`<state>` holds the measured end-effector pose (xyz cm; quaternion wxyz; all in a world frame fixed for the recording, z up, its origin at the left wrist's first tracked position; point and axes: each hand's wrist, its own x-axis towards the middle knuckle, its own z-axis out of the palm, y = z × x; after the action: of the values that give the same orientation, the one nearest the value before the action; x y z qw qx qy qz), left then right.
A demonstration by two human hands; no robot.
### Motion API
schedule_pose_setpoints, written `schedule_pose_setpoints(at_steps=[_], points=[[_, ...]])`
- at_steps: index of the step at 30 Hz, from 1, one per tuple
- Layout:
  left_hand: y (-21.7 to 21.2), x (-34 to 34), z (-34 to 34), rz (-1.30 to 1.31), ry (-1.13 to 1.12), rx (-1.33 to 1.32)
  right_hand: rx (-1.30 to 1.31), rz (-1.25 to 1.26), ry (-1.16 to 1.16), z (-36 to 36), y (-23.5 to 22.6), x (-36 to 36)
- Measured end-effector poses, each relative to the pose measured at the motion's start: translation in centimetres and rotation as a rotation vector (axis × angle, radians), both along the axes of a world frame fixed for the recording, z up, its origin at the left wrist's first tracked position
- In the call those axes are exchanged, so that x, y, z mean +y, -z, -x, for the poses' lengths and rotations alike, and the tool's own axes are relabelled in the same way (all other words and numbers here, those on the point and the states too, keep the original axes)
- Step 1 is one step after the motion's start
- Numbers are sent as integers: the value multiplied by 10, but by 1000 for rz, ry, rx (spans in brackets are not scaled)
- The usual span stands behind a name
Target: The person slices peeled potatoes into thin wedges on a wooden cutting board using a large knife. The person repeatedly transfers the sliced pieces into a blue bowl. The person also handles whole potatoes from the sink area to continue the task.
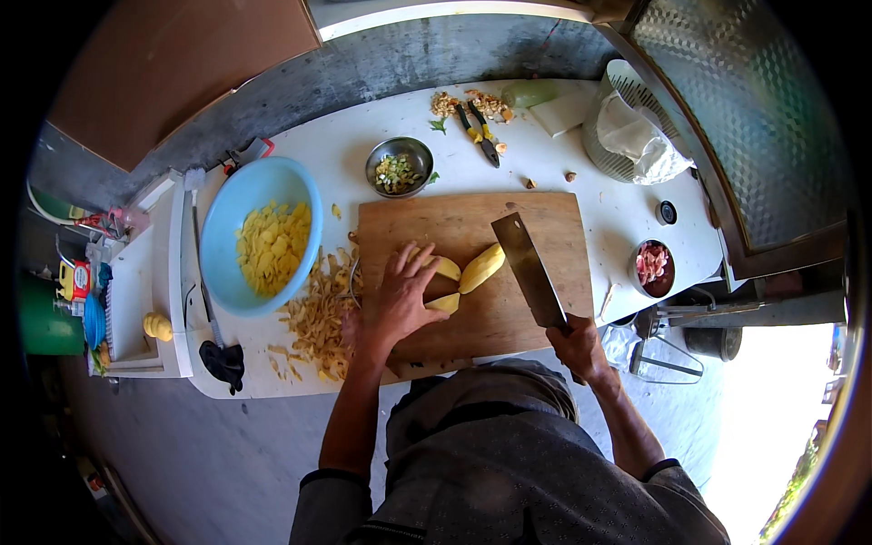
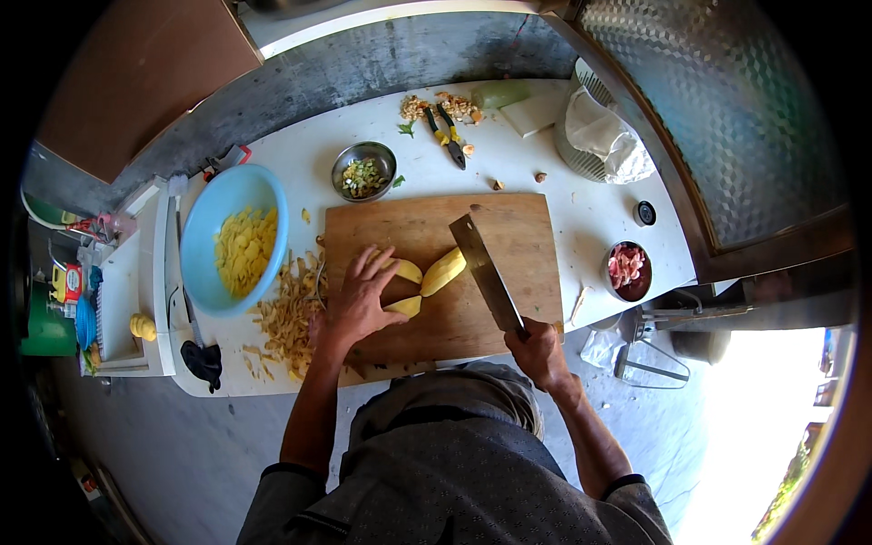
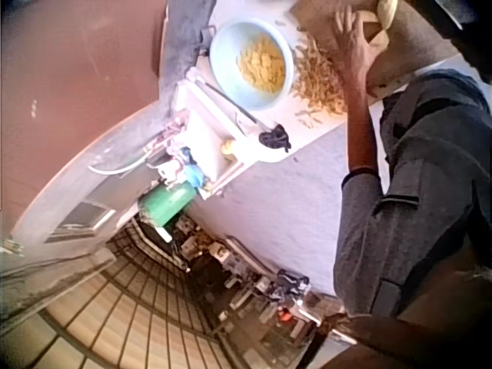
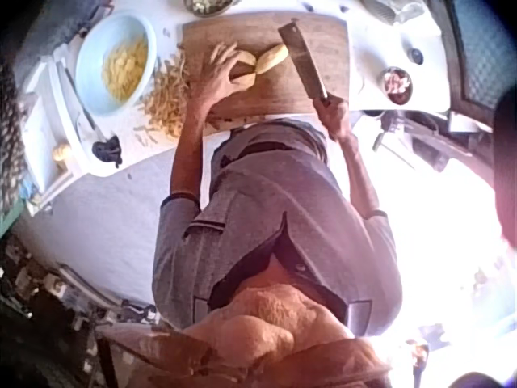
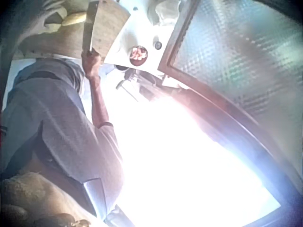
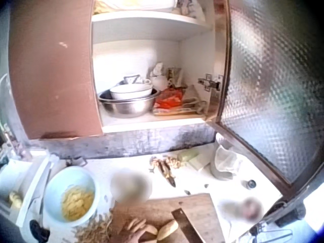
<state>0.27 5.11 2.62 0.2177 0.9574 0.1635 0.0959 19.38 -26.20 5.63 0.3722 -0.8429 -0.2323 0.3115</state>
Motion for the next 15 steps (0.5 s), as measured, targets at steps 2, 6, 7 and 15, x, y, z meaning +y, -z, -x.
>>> schedule_pose_setpoints(at_steps=[2, 6, 7, 15], points=[[3, 2, 1, -114, 143, 110, -30, 19, 15, -5, 6, -5], [-5, 6, -3, -7, 100, 148, -122, 79, -24, -14, 8, -4], [-7, 5, -3, 6, 78, 150, -170, 93, -51, -15, 6, -1], [23, -17, 14, 58, -191, -37, -328, 143, -178, -22, 9, 14]])
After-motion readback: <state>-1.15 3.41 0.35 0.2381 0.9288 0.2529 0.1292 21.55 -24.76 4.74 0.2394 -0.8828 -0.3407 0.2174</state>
